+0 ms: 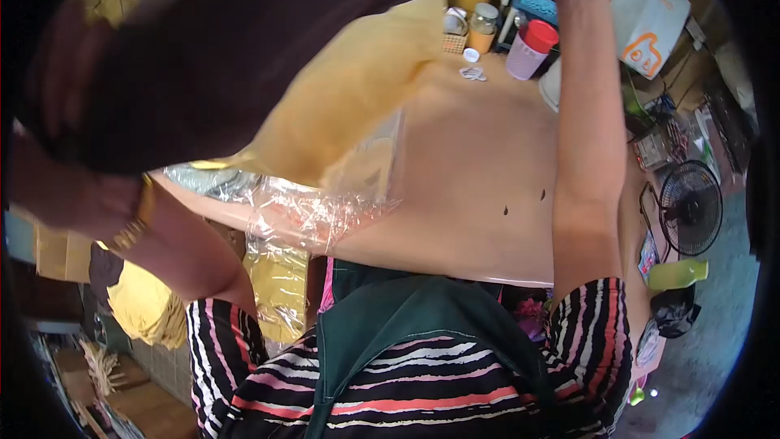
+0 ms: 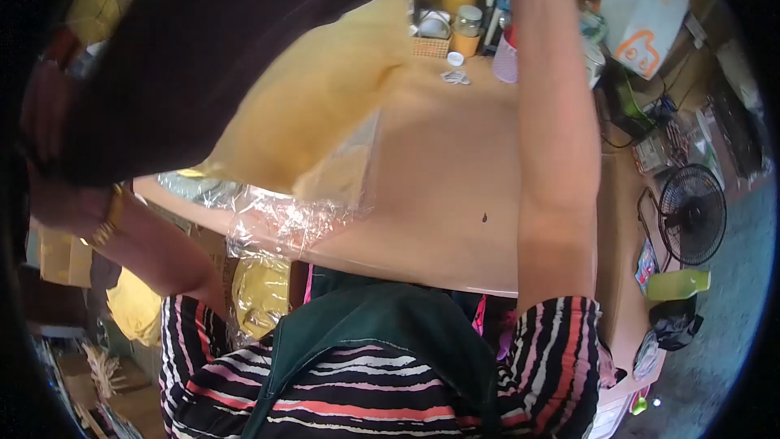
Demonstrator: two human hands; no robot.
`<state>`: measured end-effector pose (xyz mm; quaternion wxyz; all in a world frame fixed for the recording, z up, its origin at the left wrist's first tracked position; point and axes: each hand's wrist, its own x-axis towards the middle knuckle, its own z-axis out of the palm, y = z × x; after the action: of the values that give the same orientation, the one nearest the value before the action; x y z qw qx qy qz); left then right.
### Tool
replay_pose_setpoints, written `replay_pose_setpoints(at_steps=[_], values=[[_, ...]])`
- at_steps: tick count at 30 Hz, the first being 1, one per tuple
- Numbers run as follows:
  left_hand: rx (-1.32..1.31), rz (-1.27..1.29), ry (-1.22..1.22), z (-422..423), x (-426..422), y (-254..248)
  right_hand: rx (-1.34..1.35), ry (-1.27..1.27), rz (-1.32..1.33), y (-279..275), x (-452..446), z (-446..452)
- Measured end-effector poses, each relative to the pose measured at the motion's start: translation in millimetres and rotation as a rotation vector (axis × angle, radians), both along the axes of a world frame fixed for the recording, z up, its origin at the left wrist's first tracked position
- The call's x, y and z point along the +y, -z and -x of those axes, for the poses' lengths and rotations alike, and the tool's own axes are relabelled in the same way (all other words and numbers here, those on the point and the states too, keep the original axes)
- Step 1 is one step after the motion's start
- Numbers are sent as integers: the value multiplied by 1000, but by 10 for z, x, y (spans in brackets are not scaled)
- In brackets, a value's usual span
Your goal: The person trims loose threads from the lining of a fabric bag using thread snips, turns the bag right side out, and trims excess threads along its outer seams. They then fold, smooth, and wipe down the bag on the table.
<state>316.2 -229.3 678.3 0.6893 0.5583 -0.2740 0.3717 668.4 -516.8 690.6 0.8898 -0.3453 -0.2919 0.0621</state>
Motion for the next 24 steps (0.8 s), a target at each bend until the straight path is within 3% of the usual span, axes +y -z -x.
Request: replay_pose_setpoints(at_steps=[4, 5, 6, 7, 8, 9, 10, 11, 13, 14, 15, 17, 19, 21, 23, 24], values=[[243, -286, -10, 77, -630, 325, 151, 9, 267, 816, -206, 89], [358, -354, -10, 6, -707, 553, 205, 6, 407, 1179, -278, 209], [493, -391, -5, -102, -753, 906, 244, 157, 705, 1428, -300, 483], [615, -457, -2, -210, -750, 1298, 298, 111, 736, 2052, -410, 301], [760, -352, 27, -317, -782, 1761, 343, 104, 902, 2603, -607, 89], [903, -241, 55, -392, -819, 2171, 186, 377, 1215, 2847, -673, 112], [973, -365, -26, -411, -834, 2428, 12, 658, 1515, 3008, -738, 161], [1042, -490, -108, -403, -855, 2654, 16, 665, 1513, 3111, -801, 138], [804, -898, -337, -353, -899, 3127, -186, 841, 1703, 3261, -914, 136], [974, -918, -264, -252, -990, 2836, -263, 1084, 1725, 3299, -870, 214], [914, -904, -155, -256, -999, 2791, -247, 1084, 1729, 3271, -886, 248], [868, -906, -33, -230, -1084, 2582, -274, 1112, 1477, 3157, -972, 325], [905, -1012, -15, -261, -1095, 2596, -196, 974, 1362, 3080, -1119, 424], [938, -1114, 1, -273, -1129, 2680, -12, 747, 1542, 2912, -1257, 679], [777, -1152, -154, -306, -1153, 2852, 67, 443, 1339, 2992, -1374, 958], [790, -1134, -155, -328, -1180, 2819, -13, 332, 1377, 2861, -1349, 1215]])
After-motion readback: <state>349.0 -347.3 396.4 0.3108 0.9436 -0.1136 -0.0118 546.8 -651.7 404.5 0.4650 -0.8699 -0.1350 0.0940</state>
